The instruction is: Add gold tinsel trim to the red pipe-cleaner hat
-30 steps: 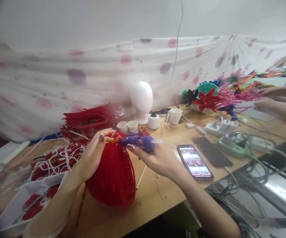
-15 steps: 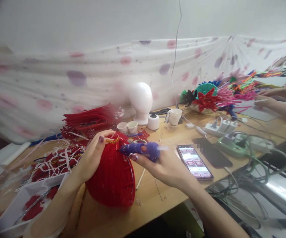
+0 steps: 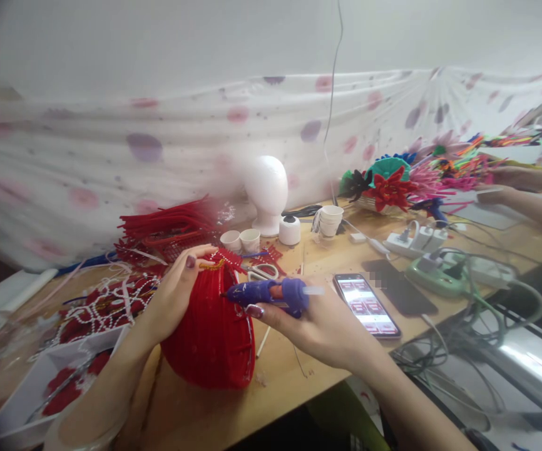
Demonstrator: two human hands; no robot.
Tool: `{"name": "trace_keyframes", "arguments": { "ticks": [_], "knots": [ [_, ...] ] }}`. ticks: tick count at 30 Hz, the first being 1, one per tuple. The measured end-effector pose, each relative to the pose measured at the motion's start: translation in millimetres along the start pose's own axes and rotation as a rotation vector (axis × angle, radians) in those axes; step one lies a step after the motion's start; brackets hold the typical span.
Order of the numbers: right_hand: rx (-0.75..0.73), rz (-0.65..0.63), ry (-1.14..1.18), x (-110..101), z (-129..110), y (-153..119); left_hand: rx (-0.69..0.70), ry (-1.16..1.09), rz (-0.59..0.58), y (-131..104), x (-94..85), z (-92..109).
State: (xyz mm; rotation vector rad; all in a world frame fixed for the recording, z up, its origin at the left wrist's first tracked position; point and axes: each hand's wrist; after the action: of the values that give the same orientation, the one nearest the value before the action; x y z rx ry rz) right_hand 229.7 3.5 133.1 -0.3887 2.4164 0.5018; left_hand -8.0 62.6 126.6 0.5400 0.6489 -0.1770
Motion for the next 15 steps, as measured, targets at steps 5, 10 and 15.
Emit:
{"name": "trace_keyframes", "arguments": {
  "ticks": [5, 10, 15],
  "knots": [
    [0.013, 0.011, -0.01, -0.5, 0.1, -3.3, -0.001, -0.003, -0.005, -0.5, -0.2, 0.3],
    [0.016, -0.01, 0.007, -0.4, -1.8, -4.8, 0.001, -0.031, -0.025, -1.4, -0.8, 1.6],
    [0.021, -0.015, -0.024, -3.3, -6.5, -11.0, -0.006, -0.064, -0.082, -3.8, -1.8, 0.2]
  ]
}}
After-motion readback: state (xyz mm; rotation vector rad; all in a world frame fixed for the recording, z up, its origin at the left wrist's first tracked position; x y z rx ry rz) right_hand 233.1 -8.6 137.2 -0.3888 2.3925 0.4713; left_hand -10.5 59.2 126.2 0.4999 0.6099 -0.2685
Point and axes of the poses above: each hand's wrist, its own y-axis towards the middle knuckle, its own x-axis out of the palm, z = x × y, and after that the axes turned 5 degrees about -z, right-handed
